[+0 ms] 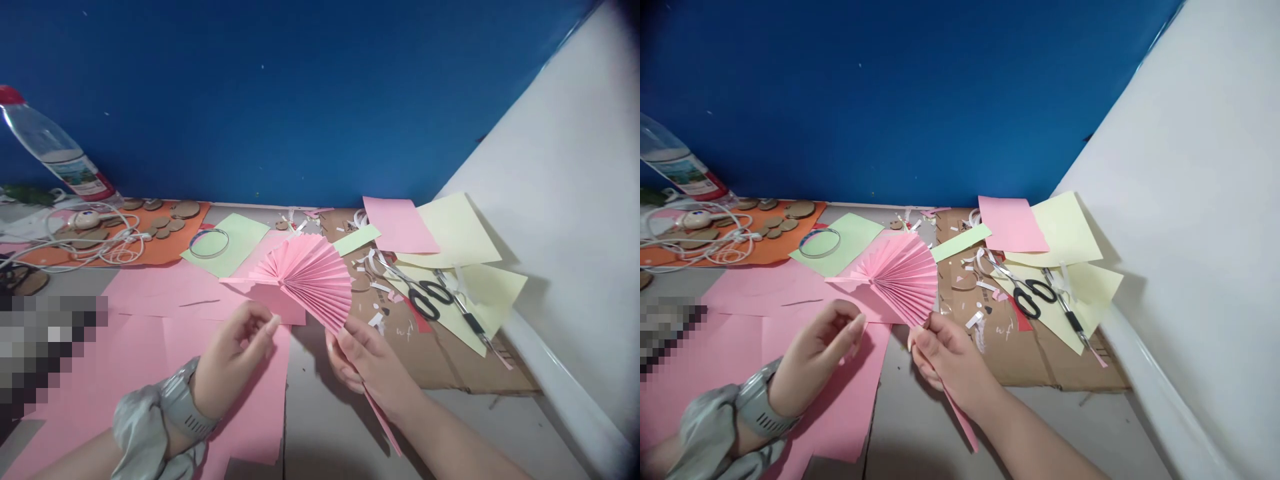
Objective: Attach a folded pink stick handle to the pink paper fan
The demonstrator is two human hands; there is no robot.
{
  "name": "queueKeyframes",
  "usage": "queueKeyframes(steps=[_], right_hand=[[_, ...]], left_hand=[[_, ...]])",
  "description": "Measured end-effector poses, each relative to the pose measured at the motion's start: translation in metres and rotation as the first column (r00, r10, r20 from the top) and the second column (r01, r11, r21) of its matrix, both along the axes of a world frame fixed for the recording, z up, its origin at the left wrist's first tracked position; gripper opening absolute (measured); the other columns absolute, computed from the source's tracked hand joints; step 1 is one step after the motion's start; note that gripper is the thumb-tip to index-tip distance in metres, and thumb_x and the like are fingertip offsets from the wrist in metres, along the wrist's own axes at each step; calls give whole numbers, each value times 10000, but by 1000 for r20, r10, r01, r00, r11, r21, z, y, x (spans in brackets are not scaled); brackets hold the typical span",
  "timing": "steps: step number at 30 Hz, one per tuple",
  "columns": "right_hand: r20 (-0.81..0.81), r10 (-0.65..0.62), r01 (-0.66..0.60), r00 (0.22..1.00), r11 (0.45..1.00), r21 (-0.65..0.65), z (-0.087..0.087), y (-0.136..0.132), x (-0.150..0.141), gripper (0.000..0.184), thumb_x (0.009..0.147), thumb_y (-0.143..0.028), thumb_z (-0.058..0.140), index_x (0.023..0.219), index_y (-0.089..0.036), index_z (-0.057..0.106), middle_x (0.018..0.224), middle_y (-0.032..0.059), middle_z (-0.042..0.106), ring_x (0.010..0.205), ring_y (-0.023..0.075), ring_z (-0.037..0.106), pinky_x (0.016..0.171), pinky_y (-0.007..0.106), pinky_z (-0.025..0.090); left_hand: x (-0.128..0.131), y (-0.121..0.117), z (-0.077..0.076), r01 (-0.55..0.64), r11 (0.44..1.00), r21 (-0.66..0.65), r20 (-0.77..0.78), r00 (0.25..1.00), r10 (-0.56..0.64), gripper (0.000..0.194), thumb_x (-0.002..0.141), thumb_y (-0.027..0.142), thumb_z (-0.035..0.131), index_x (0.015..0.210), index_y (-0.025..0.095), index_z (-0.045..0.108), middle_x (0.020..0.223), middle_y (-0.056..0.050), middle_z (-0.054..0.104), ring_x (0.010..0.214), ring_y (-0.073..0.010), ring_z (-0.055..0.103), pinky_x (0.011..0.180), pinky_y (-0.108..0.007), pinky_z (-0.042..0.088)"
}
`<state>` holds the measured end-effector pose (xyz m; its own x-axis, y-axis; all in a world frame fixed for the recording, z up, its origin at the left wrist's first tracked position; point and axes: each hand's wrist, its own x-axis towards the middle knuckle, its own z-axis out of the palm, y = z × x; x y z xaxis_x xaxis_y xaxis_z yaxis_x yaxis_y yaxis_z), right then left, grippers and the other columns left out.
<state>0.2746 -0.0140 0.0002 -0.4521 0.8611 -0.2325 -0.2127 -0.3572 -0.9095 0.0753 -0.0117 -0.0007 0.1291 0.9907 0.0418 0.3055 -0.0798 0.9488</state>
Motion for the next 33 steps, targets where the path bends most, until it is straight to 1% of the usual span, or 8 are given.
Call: queueKeyframes(steps=[2, 5, 9, 14, 17, 21, 26, 33], right_hand=[[29, -48, 48, 998, 999, 12, 0, 2, 2, 356, 808, -523, 552, 780, -179, 464, 474, -103, 335, 381, 32, 205, 349, 161, 182], [81, -84, 83, 993, 996, 19, 1, 5, 3, 333, 809, -495, 569, 849, -172, 497, 493, -102, 342, 390, 34, 237, 366, 162, 239], [108, -92, 96, 990, 995, -32, 4, 5, 1, 331, 840, -496, 520, 925, -177, 533, 528, -85, 374, 408, 42, 307, 387, 164, 280], [101, -185, 190, 978, 981, -46, 5, 6, -2, 363, 873, -533, 412, 903, -189, 525, 545, -67, 403, 424, 70, 359, 390, 185, 336], [306, -169, 172, 937, 985, 17, 4, 7, 0, 358, 874, -540, 390, 799, -203, 483, 545, -59, 423, 446, 92, 402, 419, 210, 359], [749, -212, -51, 627, 949, 311, 7, 6, 2, 396, 878, -501, 405, 623, -202, 358, 549, -33, 463, 487, 108, 399, 469, 224, 267], [916, -316, -278, 247, 882, 379, 10, 4, 0, 309, 870, -450, 422, 677, -209, 424, 564, -7, 523, 478, 134, 449, 473, 242, 184], [917, -381, -329, 118, 856, 398, 8, 6, 6, 254, 917, -363, 341, 762, -216, 478, 586, -17, 568, 483, 133, 474, 479, 233, 187]], left_hand=[[-9, 9, -1, -188, 933, 307, -181, 951, 252, 114, 858, 296, 504, 908, 203, 463, 806, -13, 524, 752, -153, 536, 697, -288, 440], [-26, 27, -4, -149, 838, 524, -411, 818, 402, 307, 805, 290, 549, 1083, 199, 455, 1088, -90, 521, 1055, -256, 476, 910, -416, 370], [-36, 40, -8, 7, 950, 311, -638, 743, 203, 220, 825, 342, 499, 1000, 214, 536, 1025, -64, 612, 987, -268, 523, 881, -444, 372], [-29, 33, -5, 66, 982, 177, -610, 790, 57, 208, 834, 398, 486, 862, 201, 545, 833, -37, 624, 796, -211, 572, 729, -339, 425], [-22, 26, -2, 82, 992, 94, -565, 825, -15, 231, 837, 422, 487, 878, 198, 527, 816, -32, 617, 742, -188, 570, 672, -304, 431], [-17, 17, 1, 130, 990, 58, -520, 850, -81, 193, 865, 381, 452, 880, 204, 527, 789, -18, 630, 689, -168, 572, 638, -277, 421], [-14, 10, 5, 191, 981, 39, -477, 866, -150, 188, 893, 351, 416, 935, 208, 532, 851, -30, 645, 776, -174, 586, 706, -281, 426], [-11, 8, 1, 232, 972, 27, -514, 837, -186, 181, 886, 358, 438, 932, 223, 549, 822, -6, 635, 751, -159, 576, 715, -292, 424]])
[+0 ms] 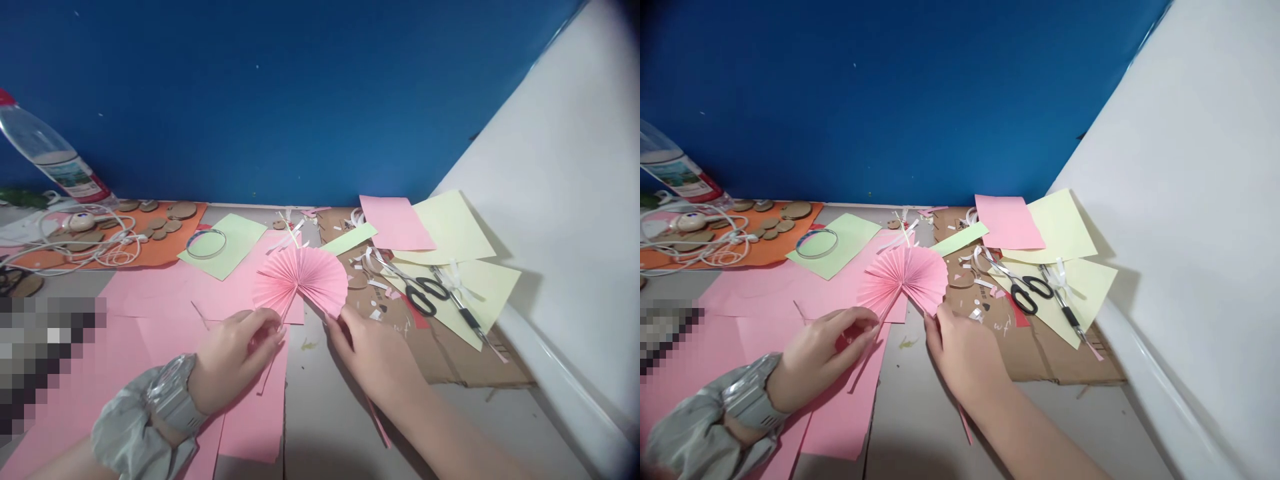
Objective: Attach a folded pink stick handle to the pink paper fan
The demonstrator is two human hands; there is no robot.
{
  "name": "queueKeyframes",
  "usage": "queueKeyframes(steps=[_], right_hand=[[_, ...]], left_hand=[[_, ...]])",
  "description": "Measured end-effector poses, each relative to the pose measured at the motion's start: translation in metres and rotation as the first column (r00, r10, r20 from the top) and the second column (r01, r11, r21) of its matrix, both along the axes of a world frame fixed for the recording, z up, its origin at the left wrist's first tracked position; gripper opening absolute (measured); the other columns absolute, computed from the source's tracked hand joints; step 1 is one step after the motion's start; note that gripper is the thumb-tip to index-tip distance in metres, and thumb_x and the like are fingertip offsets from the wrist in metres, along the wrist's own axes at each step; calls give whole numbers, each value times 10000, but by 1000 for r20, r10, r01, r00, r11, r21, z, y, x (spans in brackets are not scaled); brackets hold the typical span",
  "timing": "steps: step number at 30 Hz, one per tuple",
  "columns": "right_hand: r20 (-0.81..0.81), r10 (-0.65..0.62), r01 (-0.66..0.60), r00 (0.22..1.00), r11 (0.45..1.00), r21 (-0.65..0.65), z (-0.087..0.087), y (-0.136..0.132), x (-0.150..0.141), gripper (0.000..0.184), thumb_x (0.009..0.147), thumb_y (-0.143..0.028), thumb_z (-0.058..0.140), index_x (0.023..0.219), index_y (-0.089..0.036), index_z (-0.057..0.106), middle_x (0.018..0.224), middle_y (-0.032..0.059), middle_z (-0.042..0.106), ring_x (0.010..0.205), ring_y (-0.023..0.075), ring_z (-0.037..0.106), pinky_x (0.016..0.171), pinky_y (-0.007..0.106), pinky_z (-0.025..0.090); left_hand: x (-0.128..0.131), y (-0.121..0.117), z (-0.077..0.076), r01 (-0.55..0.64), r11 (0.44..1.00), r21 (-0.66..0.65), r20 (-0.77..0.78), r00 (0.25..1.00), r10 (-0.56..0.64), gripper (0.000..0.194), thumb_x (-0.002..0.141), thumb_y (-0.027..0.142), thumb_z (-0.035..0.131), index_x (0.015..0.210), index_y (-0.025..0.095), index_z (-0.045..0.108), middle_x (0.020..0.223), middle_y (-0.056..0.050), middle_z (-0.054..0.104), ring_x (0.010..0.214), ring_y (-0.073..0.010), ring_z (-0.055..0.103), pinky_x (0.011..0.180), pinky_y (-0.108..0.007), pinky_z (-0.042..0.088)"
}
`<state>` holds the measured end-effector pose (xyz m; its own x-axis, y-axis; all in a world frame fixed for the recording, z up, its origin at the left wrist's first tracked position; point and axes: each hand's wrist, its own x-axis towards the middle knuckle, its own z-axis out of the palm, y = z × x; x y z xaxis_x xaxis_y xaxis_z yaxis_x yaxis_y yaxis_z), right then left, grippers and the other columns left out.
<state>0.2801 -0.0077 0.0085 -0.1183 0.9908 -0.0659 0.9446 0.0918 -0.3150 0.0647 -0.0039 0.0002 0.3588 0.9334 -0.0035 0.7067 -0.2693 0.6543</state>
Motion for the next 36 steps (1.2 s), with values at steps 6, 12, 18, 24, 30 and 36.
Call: queueKeyframes(steps=[6, 12, 18, 24, 30, 36], right_hand=[[-149, -13, -5, 989, 992, -124, 6, 1, 1, 314, 930, -393, 307, 717, -223, 462, 586, -35, 554, 491, 120, 467, 486, 219, 229], [-268, -41, -18, 963, 976, -215, 6, 4, 4, 361, 917, -464, 300, 672, -218, 398, 568, -48, 484, 516, 117, 434, 472, 208, 243], [-270, 7, -64, 963, 978, -199, 1, 2, 0, 314, 915, -419, 336, 696, -219, 439, 576, -49, 515, 516, 113, 448, 480, 218, 222], [-276, 149, -193, 949, 971, -139, 3, -7, -7, 213, 914, -324, 377, 744, -219, 453, 663, -38, 593, 573, 114, 514, 511, 218, 244], [-131, 228, -238, 965, 969, -71, 1, -11, -9, 214, 916, -308, 367, 737, -208, 431, 641, -19, 562, 563, 131, 501, 515, 234, 248], [-192, 215, -231, 958, 971, -66, 3, -13, -9, 102, 864, -315, 462, 876, -216, 484, 785, -5, 600, 635, 132, 526, 537, 225, 287]], left_hand=[[-1, 1, -3, -15, 1000, 2, -67, 998, 15, 177, 867, 384, 474, 897, 227, 548, 700, 21, 589, 656, -144, 533, 626, -275, 403], [0, -4, 1, 251, 968, 7, 66, 966, -251, 120, 875, 259, 461, 969, 233, 531, 739, 31, 639, 673, -120, 564, 649, -245, 414], [1, -10, -6, 479, 853, 208, 77, 861, -503, 194, 869, 203, 427, 1041, 208, 516, 794, -22, 652, 680, -153, 561, 609, -262, 413], [5, -9, -2, 498, 850, 170, 41, 858, -511, 195, 869, 177, 415, 1028, 187, 527, 821, -51, 635, 747, -170, 558, 659, -285, 426], [7, -8, 0, 504, 844, 181, 62, 851, -522, 225, 868, 151, 414, 1066, 179, 518, 866, -59, 636, 790, -171, 557, 708, -295, 441], [9, -9, -1, 499, 823, 270, 28, 850, -525, 182, 857, 137, 414, 991, 166, 534, 885, -82, 627, 857, -187, 562, 772, -320, 463]])
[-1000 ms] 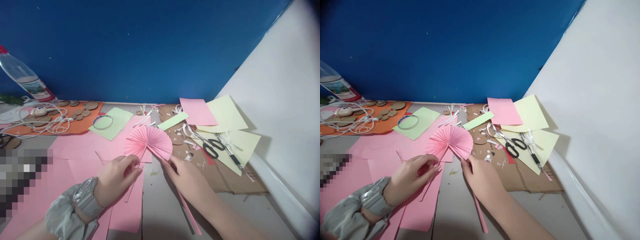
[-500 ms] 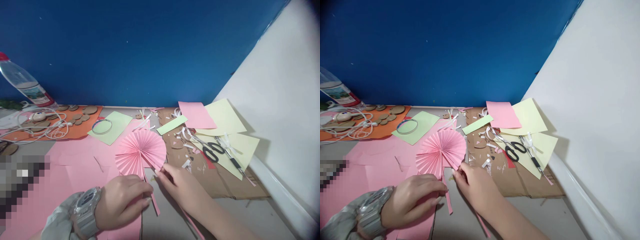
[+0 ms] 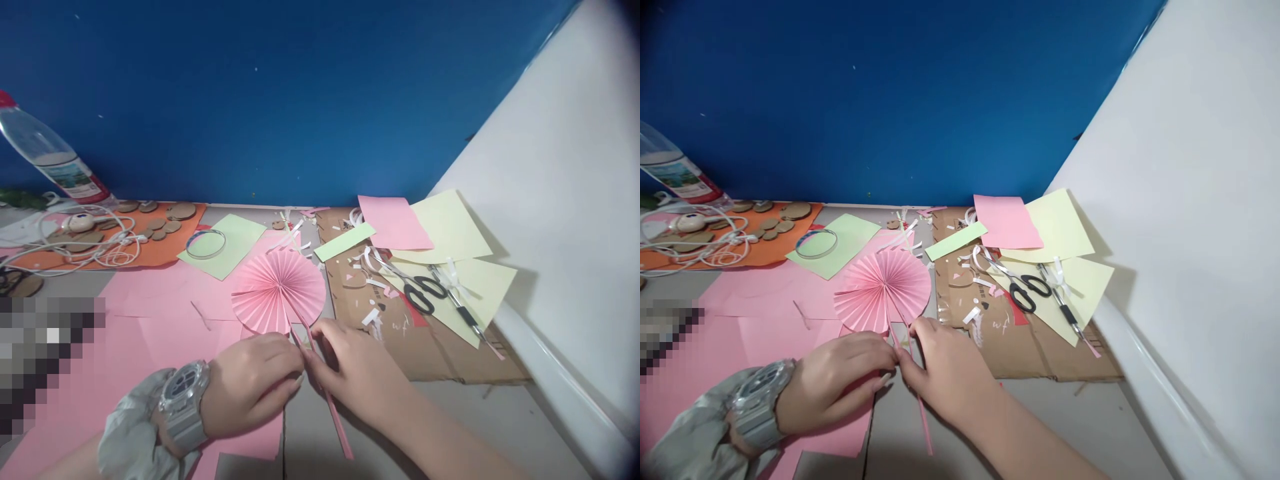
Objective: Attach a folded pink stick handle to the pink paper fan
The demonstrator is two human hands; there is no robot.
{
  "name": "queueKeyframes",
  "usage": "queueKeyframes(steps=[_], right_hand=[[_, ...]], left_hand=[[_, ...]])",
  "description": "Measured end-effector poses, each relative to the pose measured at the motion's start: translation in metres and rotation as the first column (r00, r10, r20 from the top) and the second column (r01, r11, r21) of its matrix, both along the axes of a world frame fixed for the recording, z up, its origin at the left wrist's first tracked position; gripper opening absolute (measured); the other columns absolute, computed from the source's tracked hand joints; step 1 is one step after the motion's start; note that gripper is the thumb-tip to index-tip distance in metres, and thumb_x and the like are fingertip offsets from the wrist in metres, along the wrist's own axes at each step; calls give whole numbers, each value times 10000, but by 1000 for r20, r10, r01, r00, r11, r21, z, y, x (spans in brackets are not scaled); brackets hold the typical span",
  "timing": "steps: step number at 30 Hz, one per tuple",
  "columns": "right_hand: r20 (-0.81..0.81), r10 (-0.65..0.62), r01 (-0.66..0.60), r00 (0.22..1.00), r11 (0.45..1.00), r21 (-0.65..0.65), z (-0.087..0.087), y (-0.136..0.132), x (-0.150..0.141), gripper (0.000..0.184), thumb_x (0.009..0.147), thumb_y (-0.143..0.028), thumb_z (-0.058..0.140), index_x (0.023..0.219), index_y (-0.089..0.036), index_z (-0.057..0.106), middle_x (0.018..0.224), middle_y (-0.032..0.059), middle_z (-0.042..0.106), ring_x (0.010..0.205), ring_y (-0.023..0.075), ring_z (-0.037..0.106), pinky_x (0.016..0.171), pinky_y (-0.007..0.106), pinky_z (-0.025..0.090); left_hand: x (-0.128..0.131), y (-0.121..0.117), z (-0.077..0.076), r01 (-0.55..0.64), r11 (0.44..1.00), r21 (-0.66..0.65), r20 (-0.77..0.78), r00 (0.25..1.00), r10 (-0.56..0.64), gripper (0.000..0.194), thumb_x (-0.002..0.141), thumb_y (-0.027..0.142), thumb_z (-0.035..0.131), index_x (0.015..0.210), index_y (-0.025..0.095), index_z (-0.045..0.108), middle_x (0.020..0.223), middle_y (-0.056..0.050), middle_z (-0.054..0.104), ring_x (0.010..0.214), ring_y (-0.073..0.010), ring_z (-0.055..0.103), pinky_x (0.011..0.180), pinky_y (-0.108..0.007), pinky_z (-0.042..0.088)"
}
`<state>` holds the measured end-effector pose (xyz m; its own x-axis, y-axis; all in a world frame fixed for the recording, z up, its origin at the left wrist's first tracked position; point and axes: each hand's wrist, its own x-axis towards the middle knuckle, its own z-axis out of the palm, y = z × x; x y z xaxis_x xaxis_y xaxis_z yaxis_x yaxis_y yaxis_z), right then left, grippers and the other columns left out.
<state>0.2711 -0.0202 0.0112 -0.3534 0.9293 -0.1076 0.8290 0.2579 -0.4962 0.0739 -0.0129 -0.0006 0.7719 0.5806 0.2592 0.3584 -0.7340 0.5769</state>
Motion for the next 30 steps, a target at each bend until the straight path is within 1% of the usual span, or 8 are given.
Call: queueKeyframes(steps=[5, 10, 16, 19, 21, 25, 27, 30], right_hand=[[-9, -15, 15, 1000, 1000, 14, 1, 0, -1, 125, 824, -281, 503, 930, -214, 500, 854, 10, 598, 696, 146, 537, 569, 232, 314], [-26, -54, 55, 998, 998, 42, 0, 0, -4, 185, 816, -387, 526, 871, -212, 499, 877, 15, 579, 744, 157, 535, 580, 236, 332], [3, -100, 100, 995, 993, 56, -4, 0, -9, 232, 773, -414, 567, 809, -207, 468, 842, 2, 559, 693, 145, 517, 542, 233, 313], [6, -99, 98, 995, 992, 78, -2, -1, -11, 274, 740, -434, 593, 827, -208, 467, 859, 8, 559, 705, 156, 526, 550, 241, 322], [27, -100, 97, 995, 990, 101, -2, -3, -13, 355, 700, -473, 622, 872, -202, 471, 883, 25, 556, 728, 180, 538, 556, 255, 331], [99, -113, 104, 989, 990, 95, -4, -6, -18, 528, 609, -547, 671, 926, -173, 475, 916, 68, 541, 751, 230, 553, 553, 284, 352], [129, -108, 95, 986, 990, 100, -6, -7, -19, 439, 649, -479, 656, 902, -168, 481, 919, 78, 537, 751, 230, 552, 559, 290, 365], [120, -103, 86, 988, 987, 134, -9, -6, -16, 185, 765, -282, 538, 904, -172, 487, 900, 66, 538, 734, 196, 547, 551, 273, 363]], left_hand=[[0, -1, 0, 68, 995, 73, -17, 998, -67, 155, 852, 128, 400, 915, 161, 537, 862, -86, 627, 847, -183, 570, 794, -320, 477], [-1, -3, -2, 113, 985, 127, -44, 993, -109, 147, 831, 84, 395, 813, 160, 519, 842, -79, 626, 832, -166, 568, 781, -295, 485], [-2, -5, -2, 234, 924, 301, -47, 972, -231, 115, 791, 94, 432, 733, 172, 493, 676, -66, 612, 664, -170, 585, 598, -280, 476], [-4, -6, 0, 198, 937, 288, -9, 979, -204, 94, 798, 127, 429, 742, 174, 487, 664, -69, 609, 633, -173, 587, 570, -282, 459], [-6, -6, 0, 171, 940, 295, 25, 982, -186, 107, 809, 147, 405, 733, 181, 473, 624, -56, 590, 561, -164, 557, 515, -286, 424], [-10, -7, -1, 84, 918, 388, 128, 981, -144, 139, 833, 167, 374, 711, 203, 428, 539, -16, 536, 453, -145, 465, 440, -295, 318], [-12, -6, -2, 44, 918, 395, 169, 978, -120, 128, 830, 152, 365, 731, 203, 428, 550, -20, 543, 456, -143, 463, 445, -293, 314], [-14, -4, -1, 18, 932, 362, 186, 978, -91, 122, 813, 117, 368, 752, 202, 431, 559, -23, 552, 458, -137, 462, 455, -287, 333]])
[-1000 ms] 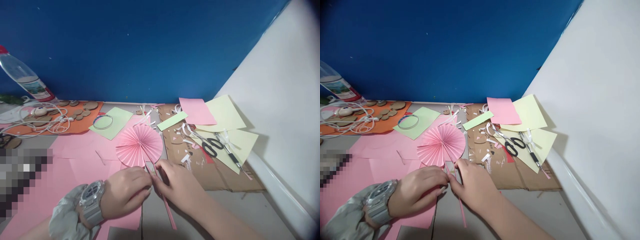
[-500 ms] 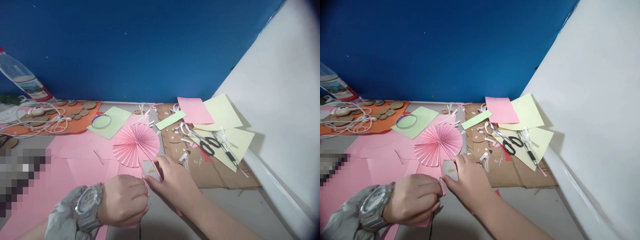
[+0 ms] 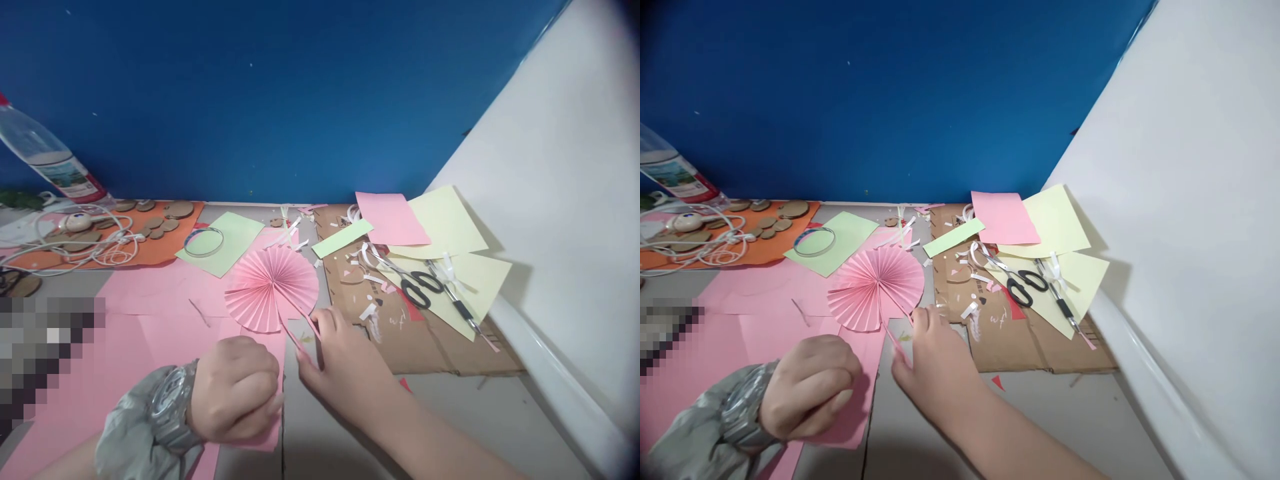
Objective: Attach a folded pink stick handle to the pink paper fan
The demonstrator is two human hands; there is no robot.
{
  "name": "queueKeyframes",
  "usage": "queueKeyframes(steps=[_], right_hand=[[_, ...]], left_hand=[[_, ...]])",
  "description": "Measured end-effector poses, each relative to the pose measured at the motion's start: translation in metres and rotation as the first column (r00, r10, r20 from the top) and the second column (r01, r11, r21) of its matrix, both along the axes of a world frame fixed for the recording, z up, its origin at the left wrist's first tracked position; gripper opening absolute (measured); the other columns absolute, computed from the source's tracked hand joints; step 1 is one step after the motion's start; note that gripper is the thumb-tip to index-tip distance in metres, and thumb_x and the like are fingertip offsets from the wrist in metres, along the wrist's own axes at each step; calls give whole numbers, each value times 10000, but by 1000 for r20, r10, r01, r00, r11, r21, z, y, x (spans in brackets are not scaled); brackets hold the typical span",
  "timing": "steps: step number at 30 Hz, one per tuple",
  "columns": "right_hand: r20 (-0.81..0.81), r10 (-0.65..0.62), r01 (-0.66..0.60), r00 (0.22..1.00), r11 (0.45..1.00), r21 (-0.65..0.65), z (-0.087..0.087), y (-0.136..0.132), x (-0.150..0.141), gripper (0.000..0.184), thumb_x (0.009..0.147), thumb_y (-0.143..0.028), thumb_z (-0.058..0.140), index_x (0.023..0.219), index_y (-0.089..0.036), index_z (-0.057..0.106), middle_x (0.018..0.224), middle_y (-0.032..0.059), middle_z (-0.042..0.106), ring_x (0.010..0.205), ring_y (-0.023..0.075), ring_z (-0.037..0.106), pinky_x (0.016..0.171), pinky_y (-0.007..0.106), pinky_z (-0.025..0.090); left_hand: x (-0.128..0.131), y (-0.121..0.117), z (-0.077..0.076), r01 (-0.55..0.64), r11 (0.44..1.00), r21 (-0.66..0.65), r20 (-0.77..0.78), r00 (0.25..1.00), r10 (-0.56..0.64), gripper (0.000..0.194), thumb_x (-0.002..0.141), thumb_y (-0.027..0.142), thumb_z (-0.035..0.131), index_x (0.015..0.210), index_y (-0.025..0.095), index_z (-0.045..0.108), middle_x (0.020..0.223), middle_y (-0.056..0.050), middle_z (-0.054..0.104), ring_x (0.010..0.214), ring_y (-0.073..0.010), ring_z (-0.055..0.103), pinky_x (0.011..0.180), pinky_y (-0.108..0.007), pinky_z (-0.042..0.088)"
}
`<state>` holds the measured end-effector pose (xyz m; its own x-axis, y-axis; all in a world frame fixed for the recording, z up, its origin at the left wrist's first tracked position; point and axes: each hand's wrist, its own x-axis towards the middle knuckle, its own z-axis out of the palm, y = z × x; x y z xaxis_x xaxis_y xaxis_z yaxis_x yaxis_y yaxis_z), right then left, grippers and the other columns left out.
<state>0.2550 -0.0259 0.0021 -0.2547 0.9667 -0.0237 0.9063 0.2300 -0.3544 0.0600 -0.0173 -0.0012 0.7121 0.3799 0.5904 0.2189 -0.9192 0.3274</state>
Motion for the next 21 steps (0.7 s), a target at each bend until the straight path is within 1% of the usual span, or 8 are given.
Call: queueKeyframes(steps=[2, 5, 8, 11, 14, 16, 18, 21], right_hand=[[-6, -6, 6, 1000, 1000, 24, -1, 3, 4, 117, 793, -193, 473, 906, -178, 497, 887, 52, 538, 704, 171, 539, 538, 260, 355], [26, 17, -19, 1000, 997, 81, -2, 8, 11, 94, 819, -158, 445, 873, -184, 517, 871, 43, 535, 697, 160, 519, 575, 266, 365], [64, 60, -69, 996, 987, 146, -3, 12, 15, 103, 857, -161, 438, 839, -188, 535, 857, 41, 539, 742, 173, 507, 645, 292, 367], [58, 100, -109, 993, 977, 181, -4, 13, 17, 108, 884, -178, 442, 855, -194, 545, 880, 40, 553, 808, 185, 503, 708, 316, 354], [43, 132, -137, 990, 976, 169, -4, 11, 17, 121, 897, -154, 429, 875, -203, 538, 895, 30, 559, 851, 185, 498, 753, 328, 336], [46, 155, -160, 987, 976, 147, -4, 10, 16, 129, 893, -135, 428, 859, -205, 530, 887, 19, 559, 842, 178, 496, 753, 326, 327], [41, 188, -192, 981, 972, 134, -3, 9, 15, 133, 886, -118, 432, 851, -206, 526, 885, 12, 560, 835, 170, 496, 752, 320, 320], [26, 240, -241, 970, 961, 135, -1, 7, 14, 126, 871, -111, 447, 858, -203, 532, 896, 11, 567, 826, 159, 502, 748, 310, 314]], left_hand=[[-1, 1, 1, -19, 1000, -19, 17, 1000, 20, 123, 806, 99, 378, 759, 200, 433, 570, -26, 560, 469, -134, 466, 464, -279, 350], [-1, 0, 1, -71, 996, -46, 34, 997, 72, 135, 805, 76, 399, 760, 196, 440, 587, -24, 562, 501, -134, 479, 487, -268, 375], [0, 1, 3, -194, 976, -101, 15, 980, 196, 137, 809, 63, 418, 812, 186, 477, 649, -24, 572, 584, -136, 511, 557, -269, 421], [5, 6, 4, -456, 883, -109, -91, 889, 448, 174, 820, 128, 472, 980, 171, 526, 906, -78, 604, 864, -195, 541, 784, -363, 449], [8, 13, 3, -625, 779, -51, -261, 761, 594, 323, 830, 243, 507, 1149, 195, 522, 1214, -100, 520, 1153, -281, 411, 976, -483, 339], [7, 16, 2, -666, 746, -15, -334, 707, 624, 388, 834, 329, 509, 1204, 213, 509, 1317, -89, 462, 1242, -317, 325, 1030, -534, 258], [5, 17, 1, -678, 735, 11, -381, 677, 630, 486, 823, 434, 511, 1255, 214, 480, 1377, -87, 419, 1289, -347, 262, 1050, -578, 185], [1, 16, 0, -619, 785, 16, -453, 695, 558, 632, 810, 545, 481, 1342, 215, 398, 1425, -81, 375, 1332, -358, 203, 1055, -594, 146]])
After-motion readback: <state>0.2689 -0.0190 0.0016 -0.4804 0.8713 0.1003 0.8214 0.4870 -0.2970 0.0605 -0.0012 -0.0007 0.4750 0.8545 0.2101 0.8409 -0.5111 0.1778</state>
